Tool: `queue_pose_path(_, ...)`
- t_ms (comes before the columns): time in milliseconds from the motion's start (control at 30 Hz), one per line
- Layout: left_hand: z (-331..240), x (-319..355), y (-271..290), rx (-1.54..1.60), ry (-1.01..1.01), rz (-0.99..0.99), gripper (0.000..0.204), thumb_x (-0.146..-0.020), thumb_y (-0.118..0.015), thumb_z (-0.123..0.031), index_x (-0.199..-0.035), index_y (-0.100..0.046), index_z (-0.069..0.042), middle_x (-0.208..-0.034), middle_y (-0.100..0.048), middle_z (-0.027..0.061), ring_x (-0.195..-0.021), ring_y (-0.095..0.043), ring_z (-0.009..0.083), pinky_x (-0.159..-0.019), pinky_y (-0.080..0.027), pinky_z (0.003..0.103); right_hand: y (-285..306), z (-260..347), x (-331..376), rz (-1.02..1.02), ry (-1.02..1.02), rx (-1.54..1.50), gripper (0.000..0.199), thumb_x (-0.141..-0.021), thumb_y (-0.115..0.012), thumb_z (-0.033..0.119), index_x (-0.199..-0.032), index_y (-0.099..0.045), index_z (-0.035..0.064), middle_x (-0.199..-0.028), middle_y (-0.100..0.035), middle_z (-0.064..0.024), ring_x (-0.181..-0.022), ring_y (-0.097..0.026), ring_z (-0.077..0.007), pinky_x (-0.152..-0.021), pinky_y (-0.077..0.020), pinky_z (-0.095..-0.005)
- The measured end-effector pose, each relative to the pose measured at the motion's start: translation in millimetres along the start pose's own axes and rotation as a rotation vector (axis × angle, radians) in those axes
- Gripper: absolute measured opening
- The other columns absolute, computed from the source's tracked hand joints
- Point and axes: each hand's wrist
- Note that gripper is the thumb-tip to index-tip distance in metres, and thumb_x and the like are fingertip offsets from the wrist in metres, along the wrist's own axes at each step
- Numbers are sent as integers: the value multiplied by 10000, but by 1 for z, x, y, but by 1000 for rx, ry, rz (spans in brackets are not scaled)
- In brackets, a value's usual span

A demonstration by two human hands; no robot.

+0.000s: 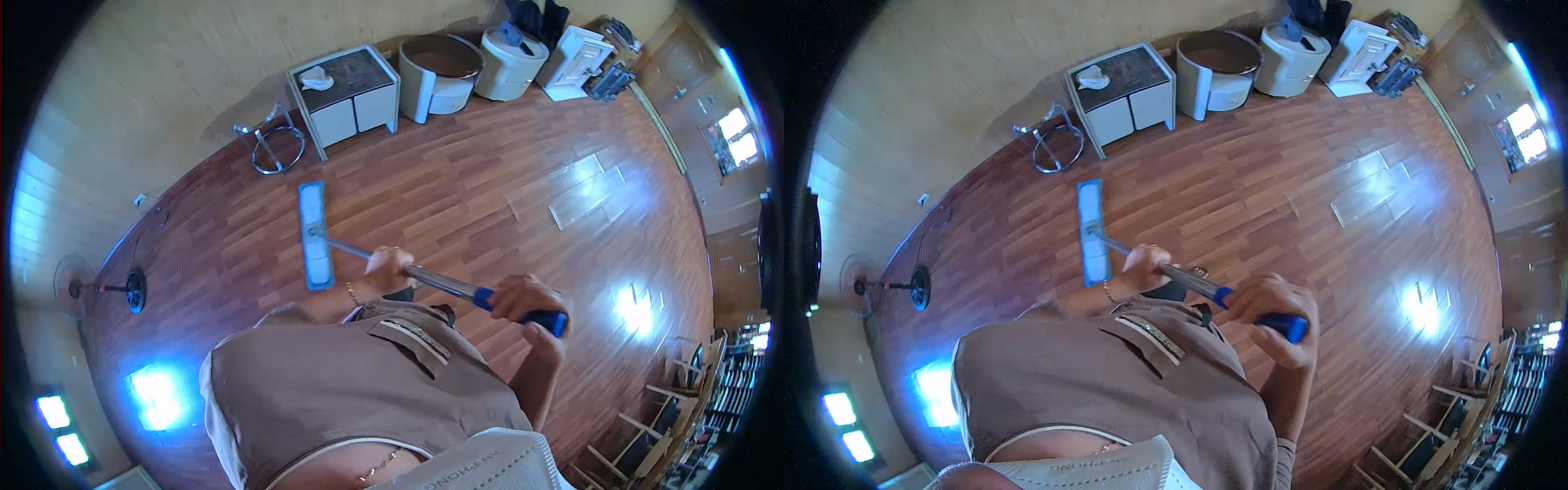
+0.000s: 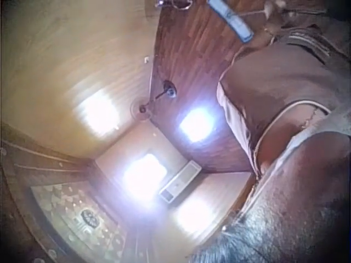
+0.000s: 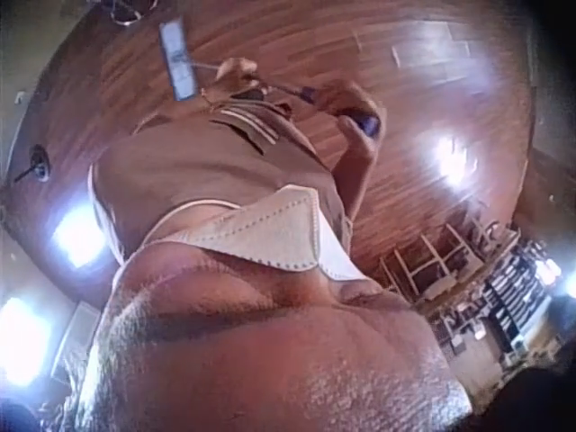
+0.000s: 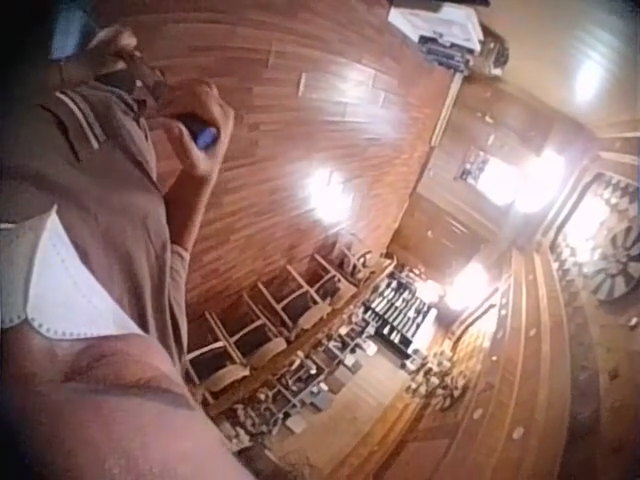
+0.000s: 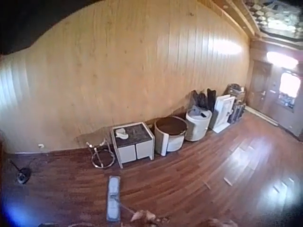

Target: Mop the wooden floor in an office or showroom space.

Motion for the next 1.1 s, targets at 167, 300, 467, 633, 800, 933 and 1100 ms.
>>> queue_pose_path(167,6,5,2,-107,113,96,398,-764,-619,-413,-539,-559,-90,-635,-599,159,-686,-605,372,-669,-447,494,-4,0,7,-38,-120,-70,197,-719,-641,178,-736,-629,-18,-790,-675,-164,-833,-654,-301,-820,-496,-404)
queue_pose_path(300,-10,-15,-7,-120,-9,77,414,-774,-600,-403,-518,-546,-81,-610,-589,169,-652,-606,365,-606,-462,462,3,22,11,-99,-82,-15,198,-702,-652,185,-731,-628,-10,-776,-676,-149,-813,-662,-295,-808,-498,-402)
queue_pose_path(467,-47,-58,-19,40,-307,75,351,-704,-704,-241,-499,-468,-81,-541,-515,145,-569,-553,341,-534,-421,464,4,62,22,-137,12,252,144,-635,-650,174,-700,-618,50,-741,-677,-101,-776,-683,-276,-775,-496,-377)
queue_pose_path(633,-70,-102,-41,168,-288,283,320,-744,-673,-253,-547,-488,-81,-590,-539,140,-617,-555,333,-583,-404,457,5,79,30,-24,-14,559,110,-635,-665,114,-730,-615,91,-808,-674,-70,-854,-682,-250,-732,-490,-371)
queue_pose_path(800,-77,-147,-87,216,-457,302,315,-695,-708,-254,-554,-500,-64,-598,-539,148,-649,-565,341,-615,-434,441,-2,82,25,3,-59,768,166,-649,-732,145,-766,-625,97,-817,-670,-47,-855,-676,-238,-707,-489,-363)
queue_pose_path(933,-105,-164,-112,317,-695,389,316,-677,-713,-271,-575,-511,-51,-613,-545,156,-624,-558,343,-569,-426,429,-3,87,12,46,0,790,207,-647,-777,170,-751,-608,110,-721,-622,-35,-699,-636,-229,-635,-465,-347)
queue_pose_path(1100,-147,-162,-110,453,-657,664,300,-664,-728,-306,-701,-575,-51,-697,-562,130,-697,-573,302,-635,-443,407,5,77,-3,-2,153,571,264,-685,-763,232,-678,-542,88,-641,-536,-65,-624,-569,-270,-573,-423,-388)
Point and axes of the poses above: each hand's wrist, its own x-axis away from the middle knuckle, its own y-axis out of the back of the hand, z = x × y
